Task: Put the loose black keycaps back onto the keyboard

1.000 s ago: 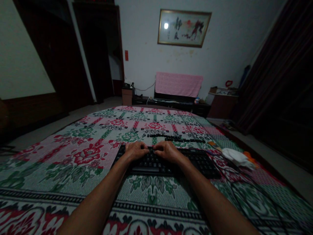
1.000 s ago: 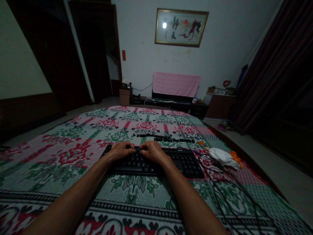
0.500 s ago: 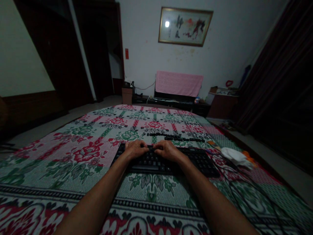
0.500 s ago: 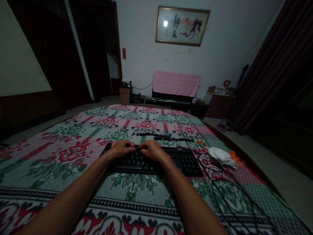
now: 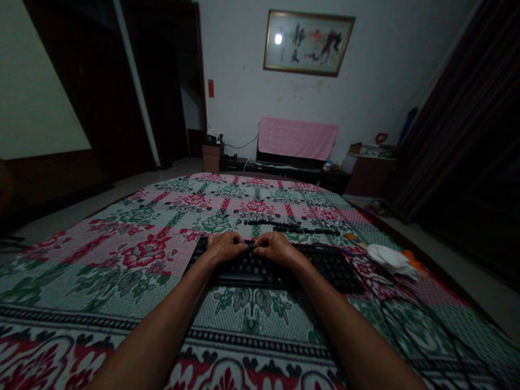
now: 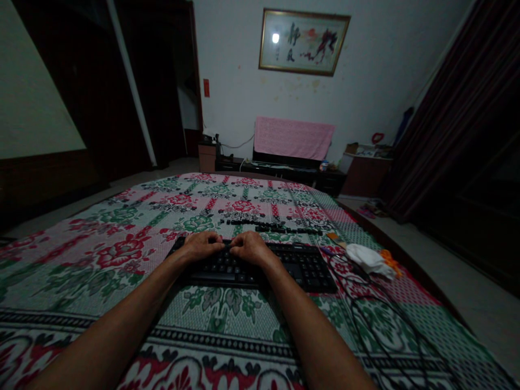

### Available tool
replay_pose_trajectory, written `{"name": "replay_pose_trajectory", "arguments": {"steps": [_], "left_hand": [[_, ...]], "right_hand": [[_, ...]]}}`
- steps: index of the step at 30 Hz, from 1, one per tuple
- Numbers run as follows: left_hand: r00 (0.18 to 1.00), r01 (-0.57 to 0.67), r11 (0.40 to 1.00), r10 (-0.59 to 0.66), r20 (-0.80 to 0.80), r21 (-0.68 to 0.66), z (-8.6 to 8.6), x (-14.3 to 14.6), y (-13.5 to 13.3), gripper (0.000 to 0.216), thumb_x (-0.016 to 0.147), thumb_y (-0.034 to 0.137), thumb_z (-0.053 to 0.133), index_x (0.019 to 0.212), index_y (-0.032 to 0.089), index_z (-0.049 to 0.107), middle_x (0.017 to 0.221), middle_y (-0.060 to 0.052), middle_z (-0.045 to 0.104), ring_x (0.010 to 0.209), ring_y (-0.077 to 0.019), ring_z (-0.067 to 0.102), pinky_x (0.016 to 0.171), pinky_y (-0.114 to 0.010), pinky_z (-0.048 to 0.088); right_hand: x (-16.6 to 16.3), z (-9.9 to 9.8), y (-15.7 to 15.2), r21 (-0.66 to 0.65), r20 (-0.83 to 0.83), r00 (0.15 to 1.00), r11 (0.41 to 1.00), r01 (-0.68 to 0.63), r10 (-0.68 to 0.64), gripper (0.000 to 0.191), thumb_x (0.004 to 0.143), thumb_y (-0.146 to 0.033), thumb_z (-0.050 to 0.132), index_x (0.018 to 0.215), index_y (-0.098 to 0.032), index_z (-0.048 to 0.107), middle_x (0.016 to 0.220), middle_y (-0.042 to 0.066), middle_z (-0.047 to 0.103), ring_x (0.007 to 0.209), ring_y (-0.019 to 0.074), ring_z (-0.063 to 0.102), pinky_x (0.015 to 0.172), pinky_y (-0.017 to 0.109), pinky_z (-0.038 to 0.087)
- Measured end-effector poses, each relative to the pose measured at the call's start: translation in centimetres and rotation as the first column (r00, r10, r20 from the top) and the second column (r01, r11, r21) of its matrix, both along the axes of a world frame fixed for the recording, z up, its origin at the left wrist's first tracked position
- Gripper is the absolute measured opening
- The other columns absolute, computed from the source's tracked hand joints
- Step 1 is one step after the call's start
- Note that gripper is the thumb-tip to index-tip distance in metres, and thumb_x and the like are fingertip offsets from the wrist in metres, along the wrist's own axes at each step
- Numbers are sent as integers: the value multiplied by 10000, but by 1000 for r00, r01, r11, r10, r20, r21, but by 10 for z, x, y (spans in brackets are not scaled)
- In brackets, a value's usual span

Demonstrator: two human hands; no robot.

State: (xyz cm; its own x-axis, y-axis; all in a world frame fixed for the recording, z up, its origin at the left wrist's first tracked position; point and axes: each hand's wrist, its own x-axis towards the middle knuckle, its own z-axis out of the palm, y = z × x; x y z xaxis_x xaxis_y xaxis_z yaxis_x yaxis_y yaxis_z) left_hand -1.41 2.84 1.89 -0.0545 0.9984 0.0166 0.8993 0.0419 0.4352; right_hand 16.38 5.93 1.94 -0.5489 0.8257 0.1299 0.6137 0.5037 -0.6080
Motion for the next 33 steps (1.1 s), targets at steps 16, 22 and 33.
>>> {"name": "replay_pose_trajectory", "arguments": {"steps": [16,22,33], "left_hand": [[995,-64,998,63,-81,-9,3,13,-4,484,609,661,475,828,258,630,914,-31,647,965,-251,536,836,-364,356],[995,-63,998,63,-76,1,3,13,-5,479,602,672,473,817,272,626,942,-25,637,978,-256,525,848,-380,343],[993,-92,996,91,-79,-13,4,16,-5,457,606,644,489,808,258,626,925,-34,646,976,-256,529,852,-374,342]], "right_hand": [[5,0,3,-64,-108,989,992,-112,104,190,684,-259,585,786,-143,695,737,19,678,681,131,591,590,198,413],[8,-3,7,-56,-86,992,994,-96,91,205,686,-277,587,820,-168,697,753,9,689,714,142,609,631,211,427],[9,1,3,-42,-44,993,993,-107,105,193,682,-243,574,807,-165,699,718,-4,677,666,121,594,580,189,407]]}}
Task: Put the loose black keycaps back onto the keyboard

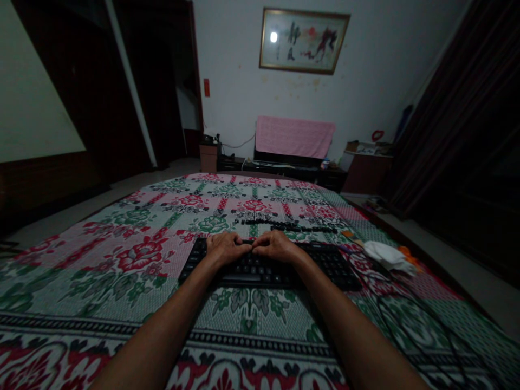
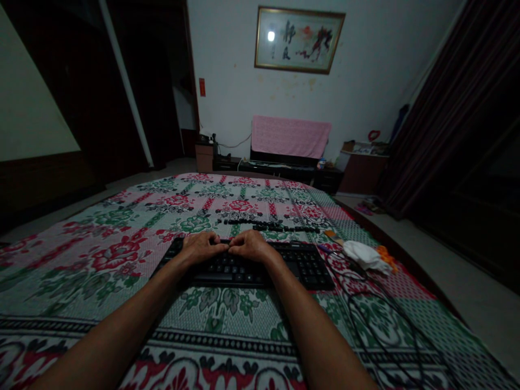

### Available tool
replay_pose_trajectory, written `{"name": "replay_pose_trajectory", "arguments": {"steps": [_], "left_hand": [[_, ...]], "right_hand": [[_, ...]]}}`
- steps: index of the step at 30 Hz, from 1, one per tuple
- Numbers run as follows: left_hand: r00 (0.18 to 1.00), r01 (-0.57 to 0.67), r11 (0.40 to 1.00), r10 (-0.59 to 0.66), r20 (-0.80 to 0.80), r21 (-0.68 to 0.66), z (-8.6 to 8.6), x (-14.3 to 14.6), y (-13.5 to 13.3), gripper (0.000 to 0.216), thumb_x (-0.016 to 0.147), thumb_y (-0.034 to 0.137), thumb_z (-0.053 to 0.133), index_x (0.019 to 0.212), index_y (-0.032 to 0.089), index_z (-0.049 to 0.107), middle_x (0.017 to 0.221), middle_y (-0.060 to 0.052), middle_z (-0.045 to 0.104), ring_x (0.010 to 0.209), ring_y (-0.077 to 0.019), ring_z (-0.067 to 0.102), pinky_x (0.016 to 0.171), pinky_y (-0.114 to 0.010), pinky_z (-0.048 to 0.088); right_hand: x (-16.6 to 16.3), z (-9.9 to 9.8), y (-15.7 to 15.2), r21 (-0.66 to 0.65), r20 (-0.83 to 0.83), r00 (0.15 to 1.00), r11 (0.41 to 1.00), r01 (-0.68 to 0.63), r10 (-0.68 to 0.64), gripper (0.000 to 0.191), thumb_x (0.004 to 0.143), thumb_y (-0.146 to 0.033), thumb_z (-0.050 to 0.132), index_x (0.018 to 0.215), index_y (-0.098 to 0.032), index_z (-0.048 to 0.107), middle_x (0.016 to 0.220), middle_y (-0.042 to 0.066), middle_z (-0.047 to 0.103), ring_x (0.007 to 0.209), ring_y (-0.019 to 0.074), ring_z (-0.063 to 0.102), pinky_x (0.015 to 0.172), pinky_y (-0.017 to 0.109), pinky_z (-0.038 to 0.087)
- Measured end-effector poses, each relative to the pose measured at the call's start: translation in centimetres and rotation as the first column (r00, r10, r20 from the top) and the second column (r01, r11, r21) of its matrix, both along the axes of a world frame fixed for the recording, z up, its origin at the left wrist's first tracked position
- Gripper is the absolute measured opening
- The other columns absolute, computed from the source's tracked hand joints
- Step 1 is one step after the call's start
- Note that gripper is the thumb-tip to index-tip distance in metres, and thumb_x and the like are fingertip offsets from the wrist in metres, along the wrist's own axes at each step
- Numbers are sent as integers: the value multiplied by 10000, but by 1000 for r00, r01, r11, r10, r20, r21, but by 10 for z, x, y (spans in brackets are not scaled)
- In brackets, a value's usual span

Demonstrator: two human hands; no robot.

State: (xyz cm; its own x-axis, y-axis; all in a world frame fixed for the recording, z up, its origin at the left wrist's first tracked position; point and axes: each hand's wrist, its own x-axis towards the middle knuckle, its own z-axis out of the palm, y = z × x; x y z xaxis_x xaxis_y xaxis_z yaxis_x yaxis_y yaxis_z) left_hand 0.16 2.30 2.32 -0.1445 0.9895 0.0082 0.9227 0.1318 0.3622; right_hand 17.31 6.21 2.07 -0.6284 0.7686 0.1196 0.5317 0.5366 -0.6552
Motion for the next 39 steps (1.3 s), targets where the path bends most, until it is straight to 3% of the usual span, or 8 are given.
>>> {"name": "replay_pose_trajectory", "arguments": {"steps": [12,22,32,39], "left_hand": [[993,56,998,-54,101,-18,-1,-11,3,274,666,470,531,805,266,649,854,-2,663,862,-193,568,777,-303,391],[997,43,999,-42,59,-11,-1,-9,4,285,664,488,528,820,280,645,877,0,663,886,-200,565,817,-324,377],[996,48,999,-46,75,-18,-2,-10,5,286,655,487,533,809,274,645,878,-4,661,895,-204,560,819,-320,378],[997,58,998,-58,57,-5,1,-9,1,277,671,482,518,805,276,646,872,-3,659,890,-207,562,820,-331,373]], "right_hand": [[-5,8,-7,78,102,993,995,56,-64,166,672,-222,568,769,-157,687,673,-1,665,625,115,573,542,188,365],[-8,1,-3,91,87,988,988,122,-130,159,656,-202,598,784,-161,683,707,5,673,649,117,578,559,189,379],[-5,1,0,17,56,996,997,71,-72,169,653,-198,587,784,-160,688,700,-3,671,644,112,580,566,185,396],[-5,-1,0,56,51,996,996,73,-76,192,684,-244,570,806,-166,695,735,10,687,683,129,600,584,195,402]]}}
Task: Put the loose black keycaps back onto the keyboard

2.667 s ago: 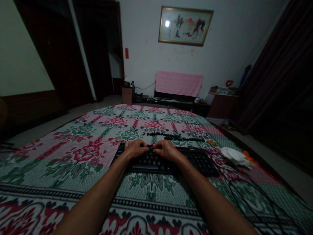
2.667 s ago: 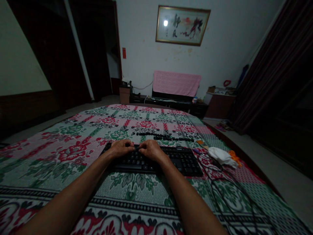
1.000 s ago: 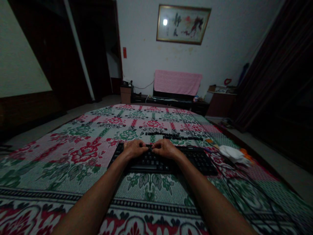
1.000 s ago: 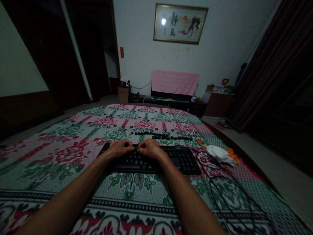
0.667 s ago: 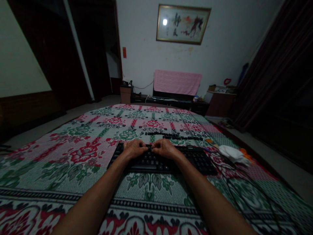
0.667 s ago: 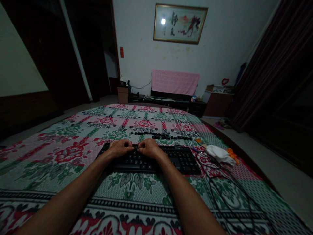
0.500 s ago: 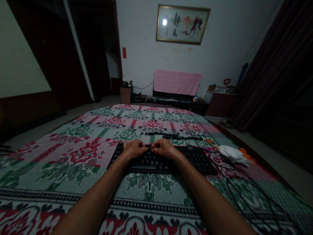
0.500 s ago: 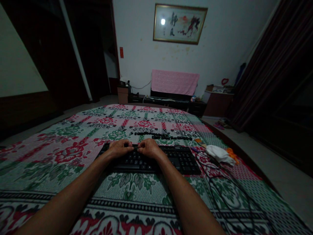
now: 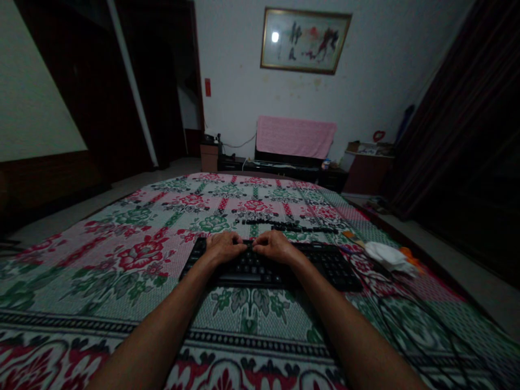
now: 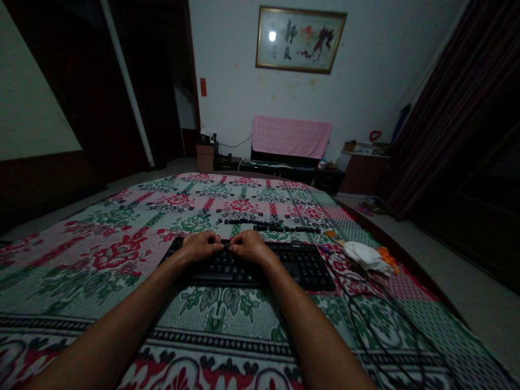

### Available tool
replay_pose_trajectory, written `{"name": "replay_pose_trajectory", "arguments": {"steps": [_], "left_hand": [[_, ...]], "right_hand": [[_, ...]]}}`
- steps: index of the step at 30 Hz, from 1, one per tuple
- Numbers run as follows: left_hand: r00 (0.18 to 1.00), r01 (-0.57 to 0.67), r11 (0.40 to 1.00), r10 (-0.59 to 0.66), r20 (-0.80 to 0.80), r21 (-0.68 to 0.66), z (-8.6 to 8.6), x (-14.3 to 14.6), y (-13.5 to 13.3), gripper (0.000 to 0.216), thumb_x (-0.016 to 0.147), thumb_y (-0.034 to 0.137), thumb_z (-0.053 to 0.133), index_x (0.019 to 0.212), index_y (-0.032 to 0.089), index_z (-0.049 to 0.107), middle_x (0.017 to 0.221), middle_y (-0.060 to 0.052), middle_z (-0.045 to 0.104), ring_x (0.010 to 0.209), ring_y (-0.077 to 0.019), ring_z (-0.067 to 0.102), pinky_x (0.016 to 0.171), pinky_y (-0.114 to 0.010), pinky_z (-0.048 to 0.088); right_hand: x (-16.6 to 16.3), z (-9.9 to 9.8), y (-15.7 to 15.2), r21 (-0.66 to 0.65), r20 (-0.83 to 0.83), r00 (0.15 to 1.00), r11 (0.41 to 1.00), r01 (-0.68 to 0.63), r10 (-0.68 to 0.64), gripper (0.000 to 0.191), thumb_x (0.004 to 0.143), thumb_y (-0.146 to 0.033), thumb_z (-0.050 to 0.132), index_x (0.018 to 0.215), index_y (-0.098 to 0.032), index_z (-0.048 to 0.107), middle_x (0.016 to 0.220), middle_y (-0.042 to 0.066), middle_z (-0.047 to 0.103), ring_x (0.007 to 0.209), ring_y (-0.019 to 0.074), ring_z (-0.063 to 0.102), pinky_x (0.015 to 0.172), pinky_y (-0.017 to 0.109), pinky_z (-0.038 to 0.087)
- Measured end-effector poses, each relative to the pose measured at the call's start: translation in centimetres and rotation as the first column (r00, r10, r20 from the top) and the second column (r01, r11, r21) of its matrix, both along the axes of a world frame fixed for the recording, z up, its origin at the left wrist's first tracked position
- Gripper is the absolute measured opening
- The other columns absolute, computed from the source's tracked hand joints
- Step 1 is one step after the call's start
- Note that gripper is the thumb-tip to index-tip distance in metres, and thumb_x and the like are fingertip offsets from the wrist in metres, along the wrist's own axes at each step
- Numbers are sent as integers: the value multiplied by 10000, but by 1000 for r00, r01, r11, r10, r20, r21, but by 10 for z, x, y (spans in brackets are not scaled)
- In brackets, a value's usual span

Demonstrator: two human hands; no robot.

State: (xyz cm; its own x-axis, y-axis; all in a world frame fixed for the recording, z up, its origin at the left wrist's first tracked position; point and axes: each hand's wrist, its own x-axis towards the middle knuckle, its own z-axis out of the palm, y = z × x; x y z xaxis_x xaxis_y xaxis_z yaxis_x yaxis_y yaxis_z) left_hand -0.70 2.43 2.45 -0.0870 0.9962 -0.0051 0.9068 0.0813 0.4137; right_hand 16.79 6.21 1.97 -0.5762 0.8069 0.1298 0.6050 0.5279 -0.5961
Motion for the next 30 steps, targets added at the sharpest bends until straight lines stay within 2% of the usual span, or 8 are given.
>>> {"name": "replay_pose_trajectory", "arguments": {"steps": [7,18,30], "left_hand": [[1000,-22,1000,22,-2,15,0,4,-1,388,652,605,482,762,272,648,828,-9,653,868,-217,563,812,-341,367],[999,-32,999,32,-36,17,-3,5,0,423,622,626,492,798,267,630,926,-19,645,963,-243,529,873,-385,324],[999,-23,1000,24,-27,20,-5,4,0,415,622,610,496,804,260,628,935,-27,641,976,-245,522,862,-374,336]], "right_hand": [[-2,1,-1,-9,-2,999,999,39,-39,155,661,-211,594,770,-174,698,710,-1,684,664,122,595,576,188,400],[-4,2,-2,-22,5,998,998,61,-61,146,654,-212,596,738,-150,697,662,1,666,617,111,567,535,179,368],[-5,6,-6,102,54,999,995,0,-6,174,654,-204,556,739,-152,699,603,-3,635,559,95,536,506,177,327]]}}
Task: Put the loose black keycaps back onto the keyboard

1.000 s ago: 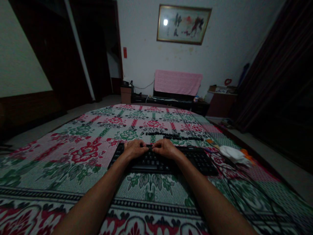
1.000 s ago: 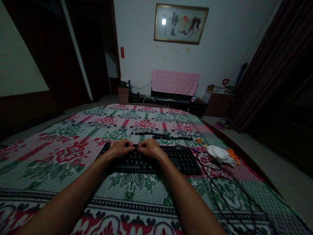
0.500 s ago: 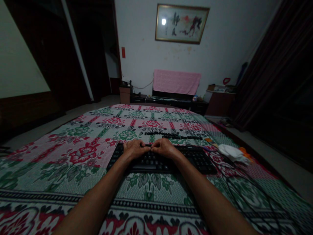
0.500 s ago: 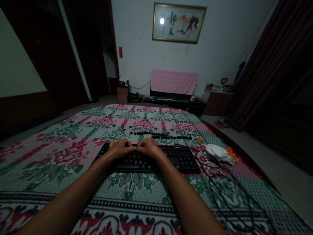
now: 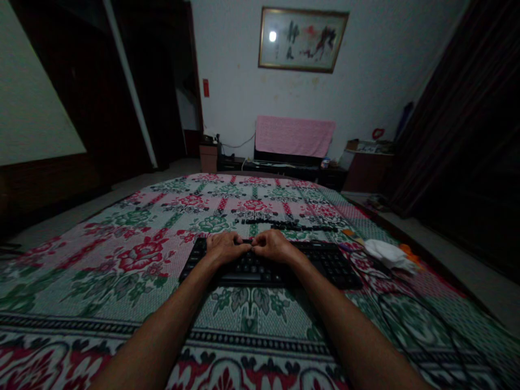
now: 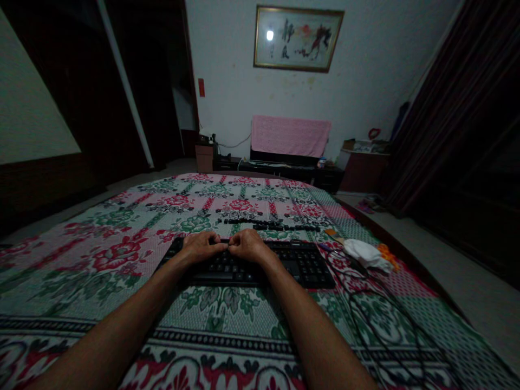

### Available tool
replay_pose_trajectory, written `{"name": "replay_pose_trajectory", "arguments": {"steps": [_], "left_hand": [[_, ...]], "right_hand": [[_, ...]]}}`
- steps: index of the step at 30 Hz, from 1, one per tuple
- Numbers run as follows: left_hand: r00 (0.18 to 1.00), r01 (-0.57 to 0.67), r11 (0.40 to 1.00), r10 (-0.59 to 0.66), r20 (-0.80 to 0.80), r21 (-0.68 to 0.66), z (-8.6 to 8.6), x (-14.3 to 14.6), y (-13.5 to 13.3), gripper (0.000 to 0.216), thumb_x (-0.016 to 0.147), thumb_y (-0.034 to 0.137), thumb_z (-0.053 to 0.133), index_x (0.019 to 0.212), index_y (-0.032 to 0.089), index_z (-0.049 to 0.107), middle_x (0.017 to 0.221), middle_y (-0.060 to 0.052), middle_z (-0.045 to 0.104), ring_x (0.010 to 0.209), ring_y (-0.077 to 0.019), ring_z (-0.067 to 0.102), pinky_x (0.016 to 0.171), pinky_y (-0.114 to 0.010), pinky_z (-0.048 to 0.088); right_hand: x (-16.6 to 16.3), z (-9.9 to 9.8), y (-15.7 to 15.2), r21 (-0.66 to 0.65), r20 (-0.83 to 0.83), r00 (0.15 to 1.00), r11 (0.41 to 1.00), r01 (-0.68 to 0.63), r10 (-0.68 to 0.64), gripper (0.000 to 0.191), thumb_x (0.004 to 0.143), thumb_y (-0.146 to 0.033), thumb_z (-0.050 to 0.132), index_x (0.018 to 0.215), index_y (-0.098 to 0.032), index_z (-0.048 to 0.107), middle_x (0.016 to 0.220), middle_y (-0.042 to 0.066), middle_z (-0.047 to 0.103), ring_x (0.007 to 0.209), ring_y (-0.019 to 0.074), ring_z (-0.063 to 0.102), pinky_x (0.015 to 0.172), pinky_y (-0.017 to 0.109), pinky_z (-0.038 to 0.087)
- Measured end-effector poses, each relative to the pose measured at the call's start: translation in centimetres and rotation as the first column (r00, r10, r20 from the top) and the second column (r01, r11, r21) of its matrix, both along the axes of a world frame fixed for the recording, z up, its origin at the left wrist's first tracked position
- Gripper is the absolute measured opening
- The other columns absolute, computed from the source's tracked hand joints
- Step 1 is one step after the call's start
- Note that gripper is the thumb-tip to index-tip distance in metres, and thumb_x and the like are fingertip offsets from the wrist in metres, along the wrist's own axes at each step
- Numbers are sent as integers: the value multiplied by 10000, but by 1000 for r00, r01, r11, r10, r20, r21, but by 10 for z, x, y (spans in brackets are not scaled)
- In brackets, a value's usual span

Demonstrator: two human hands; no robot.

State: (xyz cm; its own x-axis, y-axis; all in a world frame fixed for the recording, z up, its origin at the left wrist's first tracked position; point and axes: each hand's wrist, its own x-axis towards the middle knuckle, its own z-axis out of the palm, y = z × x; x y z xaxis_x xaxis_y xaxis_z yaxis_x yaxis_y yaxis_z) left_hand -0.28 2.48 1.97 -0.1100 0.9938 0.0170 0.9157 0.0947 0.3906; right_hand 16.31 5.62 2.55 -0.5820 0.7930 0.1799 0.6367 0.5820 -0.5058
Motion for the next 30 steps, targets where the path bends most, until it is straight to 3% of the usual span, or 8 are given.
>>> {"name": "replay_pose_trajectory", "arguments": {"steps": [17,22,30], "left_hand": [[1000,20,999,-20,0,25,-4,-2,2,451,619,635,492,813,251,626,886,-28,644,930,-234,543,824,-354,348],[1000,10,1000,-11,8,25,-2,-2,1,432,619,626,500,794,252,629,861,-21,645,914,-228,547,823,-348,349],[999,-19,999,18,26,26,0,0,1,405,611,609,521,765,256,645,800,-10,654,850,-216,565,794,-331,363]], "right_hand": [[3,0,2,-17,13,999,999,-39,39,181,680,-217,563,787,-156,694,665,0,658,608,106,555,541,190,341],[2,0,1,45,34,999,998,-40,38,188,687,-220,549,775,-158,703,641,8,656,592,117,560,532,202,341],[4,-1,2,124,24,999,992,-36,34,171,682,-205,579,788,-182,710,763,24,684,711,136,594,630,206,381]]}}
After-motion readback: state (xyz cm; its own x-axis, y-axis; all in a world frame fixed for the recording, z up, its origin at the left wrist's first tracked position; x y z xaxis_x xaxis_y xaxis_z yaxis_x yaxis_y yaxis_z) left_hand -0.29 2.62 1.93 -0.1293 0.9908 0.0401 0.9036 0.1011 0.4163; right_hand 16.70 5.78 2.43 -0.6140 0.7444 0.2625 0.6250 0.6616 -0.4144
